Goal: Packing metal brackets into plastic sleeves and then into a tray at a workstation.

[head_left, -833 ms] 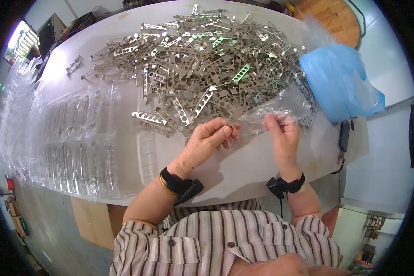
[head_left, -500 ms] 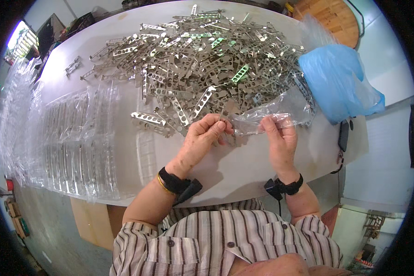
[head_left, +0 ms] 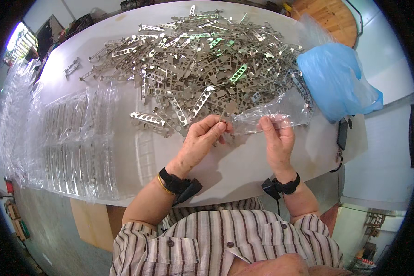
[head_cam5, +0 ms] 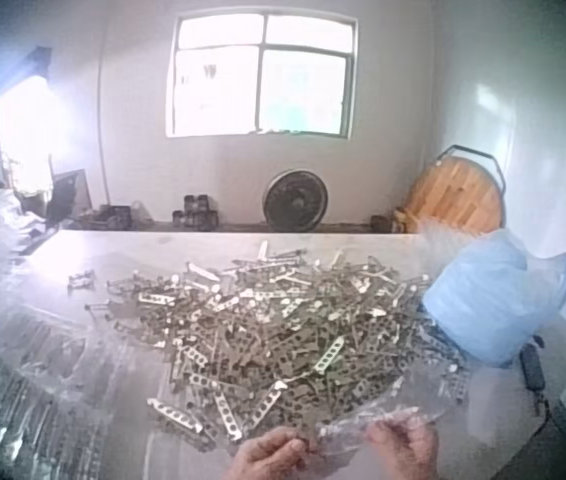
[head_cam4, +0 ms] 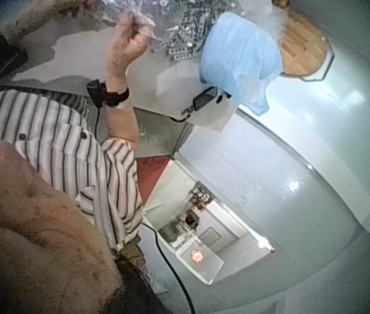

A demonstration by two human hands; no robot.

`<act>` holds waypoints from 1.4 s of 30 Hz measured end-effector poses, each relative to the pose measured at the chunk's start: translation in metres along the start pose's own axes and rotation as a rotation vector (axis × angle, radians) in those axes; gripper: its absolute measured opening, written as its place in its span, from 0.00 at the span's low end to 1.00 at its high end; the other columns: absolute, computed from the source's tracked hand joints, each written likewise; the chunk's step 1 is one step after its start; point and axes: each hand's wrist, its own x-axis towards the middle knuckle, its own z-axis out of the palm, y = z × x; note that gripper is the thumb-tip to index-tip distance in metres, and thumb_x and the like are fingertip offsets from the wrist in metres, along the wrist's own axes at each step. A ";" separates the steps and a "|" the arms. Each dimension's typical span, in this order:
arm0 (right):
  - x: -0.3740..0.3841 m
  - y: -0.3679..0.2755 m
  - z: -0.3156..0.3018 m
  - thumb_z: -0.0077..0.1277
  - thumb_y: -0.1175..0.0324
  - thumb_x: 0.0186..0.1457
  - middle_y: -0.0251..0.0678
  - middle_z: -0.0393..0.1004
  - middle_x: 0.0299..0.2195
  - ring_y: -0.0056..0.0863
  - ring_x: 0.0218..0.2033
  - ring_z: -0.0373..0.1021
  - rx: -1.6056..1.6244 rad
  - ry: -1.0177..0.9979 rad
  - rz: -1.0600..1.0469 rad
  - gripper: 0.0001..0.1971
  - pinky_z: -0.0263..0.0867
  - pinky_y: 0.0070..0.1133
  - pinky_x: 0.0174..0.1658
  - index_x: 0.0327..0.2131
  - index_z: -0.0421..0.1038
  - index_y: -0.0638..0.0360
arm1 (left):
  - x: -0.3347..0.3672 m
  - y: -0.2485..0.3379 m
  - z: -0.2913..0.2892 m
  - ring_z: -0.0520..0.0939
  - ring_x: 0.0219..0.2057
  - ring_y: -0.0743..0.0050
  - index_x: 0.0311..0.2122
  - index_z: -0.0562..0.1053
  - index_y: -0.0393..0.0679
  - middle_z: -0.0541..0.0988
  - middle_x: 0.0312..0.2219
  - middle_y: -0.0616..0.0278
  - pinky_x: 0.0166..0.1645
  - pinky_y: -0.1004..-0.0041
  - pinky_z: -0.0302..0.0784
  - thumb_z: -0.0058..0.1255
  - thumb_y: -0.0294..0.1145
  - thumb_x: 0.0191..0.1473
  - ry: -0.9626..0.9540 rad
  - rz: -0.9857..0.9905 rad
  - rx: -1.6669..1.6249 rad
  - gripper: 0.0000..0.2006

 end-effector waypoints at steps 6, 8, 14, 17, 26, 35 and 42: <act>-0.002 0.008 0.002 0.58 0.69 0.61 0.25 0.75 0.32 0.11 0.33 0.69 -0.004 -0.043 -0.003 0.06 0.66 0.14 0.37 0.38 0.72 0.58 | -0.001 0.006 0.003 0.78 0.37 0.80 0.44 0.77 0.40 0.80 0.39 0.66 0.42 0.76 0.75 0.46 0.37 0.67 0.001 -0.036 0.037 0.12; -0.004 0.011 0.002 0.58 0.70 0.61 0.25 0.75 0.32 0.11 0.33 0.69 0.013 -0.040 0.003 0.06 0.66 0.13 0.37 0.38 0.72 0.58 | -0.001 0.007 0.003 0.78 0.37 0.80 0.44 0.77 0.40 0.81 0.39 0.66 0.42 0.76 0.76 0.46 0.37 0.67 -0.026 -0.037 0.024 0.12; -0.004 0.003 0.002 0.58 0.69 0.60 0.25 0.75 0.34 0.12 0.34 0.69 0.005 -0.099 0.078 0.07 0.66 0.14 0.37 0.38 0.71 0.58 | 0.000 0.005 0.001 0.78 0.37 0.80 0.45 0.77 0.39 0.81 0.38 0.66 0.43 0.76 0.75 0.47 0.35 0.66 -0.049 0.010 0.042 0.12; 0.003 -0.010 0.001 0.57 0.68 0.61 0.27 0.75 0.34 0.15 0.35 0.70 0.002 -0.076 0.127 0.07 0.67 0.16 0.39 0.39 0.71 0.59 | -0.001 0.003 0.002 0.78 0.38 0.79 0.45 0.77 0.38 0.81 0.38 0.66 0.45 0.75 0.75 0.48 0.32 0.66 -0.073 0.044 0.079 0.11; 0.019 -0.003 -0.012 0.53 0.70 0.63 0.30 0.75 0.32 0.20 0.33 0.70 0.236 0.042 0.015 0.03 0.66 0.21 0.41 0.38 0.71 0.57 | 0.000 0.002 0.005 0.79 0.42 0.77 0.45 0.77 0.36 0.81 0.38 0.65 0.50 0.75 0.75 0.48 0.30 0.65 -0.043 0.111 0.057 0.10; 0.015 -0.005 -0.014 0.49 0.65 0.66 0.32 0.75 0.32 0.21 0.33 0.71 0.091 -0.036 0.069 0.08 0.67 0.21 0.40 0.39 0.71 0.59 | -0.005 0.016 0.009 0.80 0.37 0.82 0.53 0.76 0.38 0.82 0.37 0.68 0.43 0.79 0.73 0.51 0.34 0.64 -0.092 -0.092 0.063 0.15; 0.021 -0.017 -0.022 0.37 0.52 0.70 0.34 0.75 0.34 0.24 0.35 0.72 0.149 0.053 0.131 0.21 0.68 0.24 0.43 0.42 0.71 0.61 | -0.002 0.001 0.006 0.82 0.37 0.77 0.53 0.75 0.38 0.82 0.39 0.64 0.42 0.76 0.77 0.51 0.35 0.64 -0.015 -0.022 -0.064 0.16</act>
